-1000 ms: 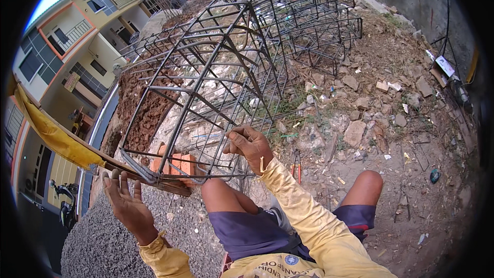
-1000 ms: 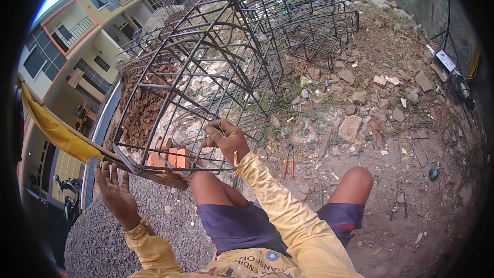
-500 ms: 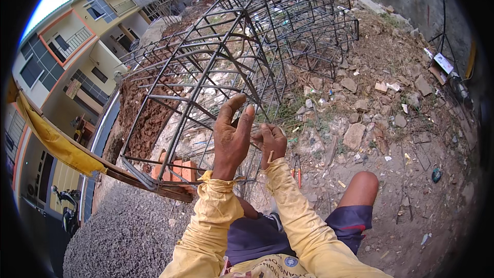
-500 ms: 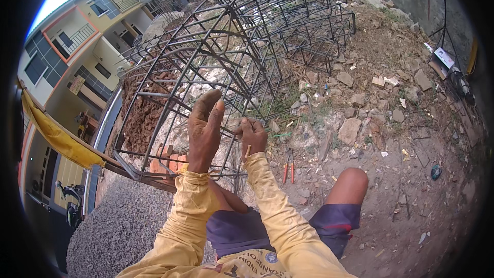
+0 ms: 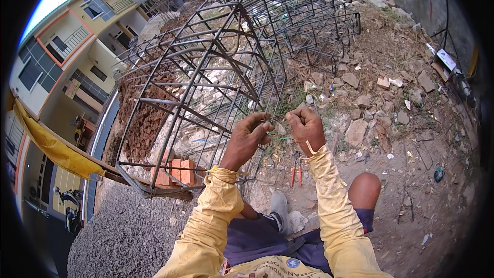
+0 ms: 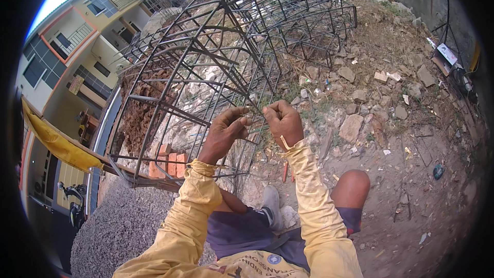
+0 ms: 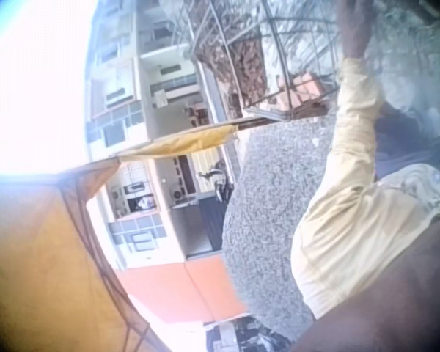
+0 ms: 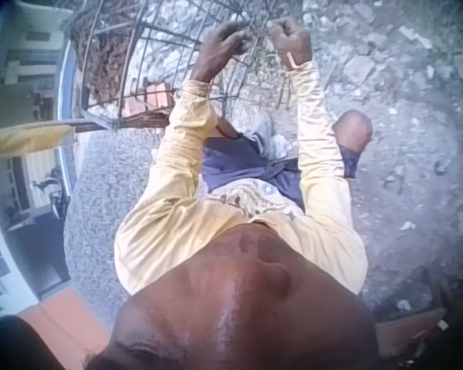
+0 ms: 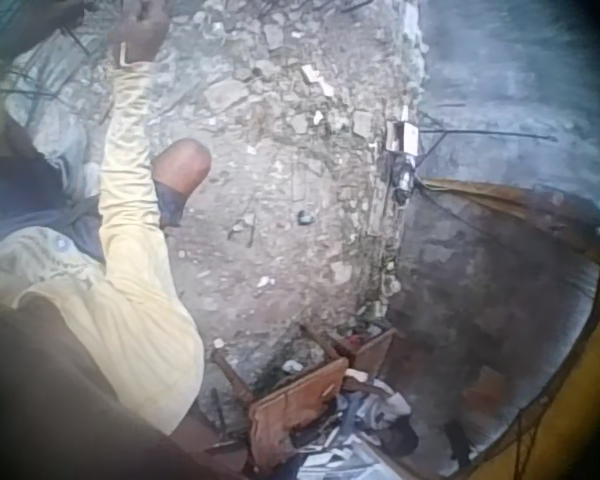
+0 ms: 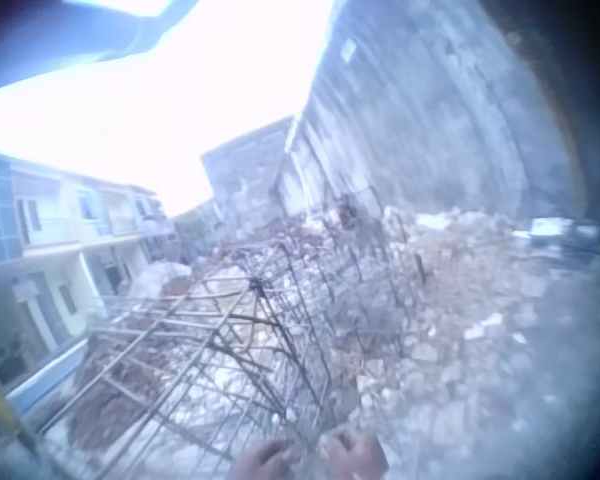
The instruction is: The person sits on the ground and assembles a rectangular metal frame by hand, aligning bars and securing joints. They repeatedly adjust the frame's position and tighten connections using pliers.
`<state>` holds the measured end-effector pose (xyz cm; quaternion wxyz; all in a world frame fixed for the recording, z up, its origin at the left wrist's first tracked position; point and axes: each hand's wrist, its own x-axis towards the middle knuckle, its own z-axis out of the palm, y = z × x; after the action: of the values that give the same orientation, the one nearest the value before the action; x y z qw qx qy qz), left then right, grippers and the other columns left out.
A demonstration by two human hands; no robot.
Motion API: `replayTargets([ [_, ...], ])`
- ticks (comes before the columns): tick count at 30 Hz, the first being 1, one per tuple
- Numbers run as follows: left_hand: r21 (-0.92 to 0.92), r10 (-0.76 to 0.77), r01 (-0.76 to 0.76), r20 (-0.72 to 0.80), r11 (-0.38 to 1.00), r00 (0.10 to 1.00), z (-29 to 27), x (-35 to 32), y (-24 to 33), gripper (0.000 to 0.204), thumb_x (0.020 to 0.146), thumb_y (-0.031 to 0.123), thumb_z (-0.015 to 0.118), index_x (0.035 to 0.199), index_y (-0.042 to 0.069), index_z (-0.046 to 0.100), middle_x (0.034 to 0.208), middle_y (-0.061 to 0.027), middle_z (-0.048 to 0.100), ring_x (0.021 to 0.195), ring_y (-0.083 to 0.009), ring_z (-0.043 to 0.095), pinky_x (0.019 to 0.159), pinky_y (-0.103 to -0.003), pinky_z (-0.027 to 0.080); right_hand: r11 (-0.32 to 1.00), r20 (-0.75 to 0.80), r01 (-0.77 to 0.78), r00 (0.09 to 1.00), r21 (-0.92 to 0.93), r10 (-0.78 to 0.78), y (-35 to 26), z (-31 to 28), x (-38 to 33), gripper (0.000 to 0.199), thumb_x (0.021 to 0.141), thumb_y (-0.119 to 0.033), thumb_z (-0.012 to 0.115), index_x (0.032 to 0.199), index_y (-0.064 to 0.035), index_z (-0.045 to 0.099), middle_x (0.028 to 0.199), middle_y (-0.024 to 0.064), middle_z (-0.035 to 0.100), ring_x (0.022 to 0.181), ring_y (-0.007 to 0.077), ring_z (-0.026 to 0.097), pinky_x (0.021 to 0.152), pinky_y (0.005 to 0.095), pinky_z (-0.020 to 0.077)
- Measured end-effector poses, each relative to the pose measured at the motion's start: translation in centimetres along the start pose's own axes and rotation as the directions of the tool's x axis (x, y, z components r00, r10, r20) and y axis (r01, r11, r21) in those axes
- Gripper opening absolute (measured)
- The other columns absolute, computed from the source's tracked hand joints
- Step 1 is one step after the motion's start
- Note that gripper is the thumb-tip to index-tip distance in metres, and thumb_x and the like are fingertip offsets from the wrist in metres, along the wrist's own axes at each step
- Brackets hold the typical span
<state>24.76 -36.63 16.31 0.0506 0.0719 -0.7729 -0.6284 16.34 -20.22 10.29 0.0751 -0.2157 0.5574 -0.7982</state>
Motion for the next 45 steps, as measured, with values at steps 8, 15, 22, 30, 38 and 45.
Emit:
replayTargets([
  [8,-0.262,-0.248,0.188,-0.217,0.947,0.944,-4.2,-0.4,-1.5,0.019,0.095,0.012,0.055,0.113,0.004,0.057,0.09,0.0007,0.059,0.057,-0.0025,0.039,0.051,-0.018,0.034,0.77,-0.158,0.063,0.986,0.634,0.049,-0.2,-4.8,1.4,0.023,0.09,-0.023,0.069,0.083,-0.0014,0.064,0.061,-0.004,0.052,0.052,0.0033,0.041,0.048,0.0232,0.0341],
  [15,0.582,0.112,-0.085,-0.009,0.808,0.994,1.5,-0.6,0.4,0.077,0.087,0.043,0.066,0.142,-0.001,0.036,0.141,-0.0284,0.042,0.127,-0.0391,0.048,0.104,-0.043,0.04,0.899,-0.279,0.032,0.945,-0.438,-0.169,1.4,-3.0,1.5,0.021,0.086,-0.024,0.07,0.084,-0.0038,0.064,0.057,0.0063,0.058,0.049,0.0154,0.054,0.049,0.0318,0.0432],
  [22,0.877,0.332,-0.183,0.029,0.443,0.943,2.5,1.3,0.8,0.04,0.094,0.041,0.058,0.115,0.009,0.067,0.122,-0.0263,0.057,0.11,-0.0428,0.057,0.093,-0.042,0.047,0.787,-0.076,0.186,0.956,-0.589,-0.283,1.6,0.3,0.6,0.016,0.086,-0.023,0.067,0.082,-0.0088,0.062,0.071,0.0106,0.068,0.064,0.0294,0.068,0.056,0.0399,0.0516],
  [30,0.212,-0.181,0.165,0.057,0.963,0.982,0.8,2.5,-0.5,0.027,0.096,0.021,0.059,0.108,-0.003,0.06,0.09,-0.006,0.066,0.079,-0.0126,0.064,0.072,-0.025,0.05,0.922,0.174,0.153,0.98,-0.355,-0.095,1.1,-2.0,1.2,0.017,0.087,-0.021,0.065,0.094,-0.006,0.069,0.077,0.0121,0.068,0.07,0.0244,0.067,0.064,0.0348,0.0512],
  [38,0.562,0.311,-0.13,-0.24,0.817,0.92,-0.6,7.5,0.9,0.051,0.093,0.03,0.062,0.13,-0.002,0.048,0.115,-0.021,0.061,0.106,-0.0282,0.061,0.087,-0.038,0.05,0.95,-0.031,0.065,0.996,-0.306,-0.079,4.3,-1.9,2.0,0.022,0.092,-0.021,0.06,0.101,-0.0021,0.067,0.073,0.0112,0.064,0.064,0.0191,0.059,0.062,0.0331,0.0468],
  [45,0.719,0.515,0.015,-0.512,0.695,0.687,-4.4,15.1,3.0,0.04,0.091,0.031,0.063,0.104,-0.006,0.06,0.093,-0.0229,0.066,0.085,-0.0318,0.065,0.076,-0.041,0.05,0.964,-0.158,-0.048,0.987,-0.26,0.006,7.0,-2.1,2.1,0.022,0.092,-0.02,0.06,0.094,0.0004,0.065,0.063,0.0059,0.053,0.057,0.0126,0.045,0.055,0.0299,0.0405],
])
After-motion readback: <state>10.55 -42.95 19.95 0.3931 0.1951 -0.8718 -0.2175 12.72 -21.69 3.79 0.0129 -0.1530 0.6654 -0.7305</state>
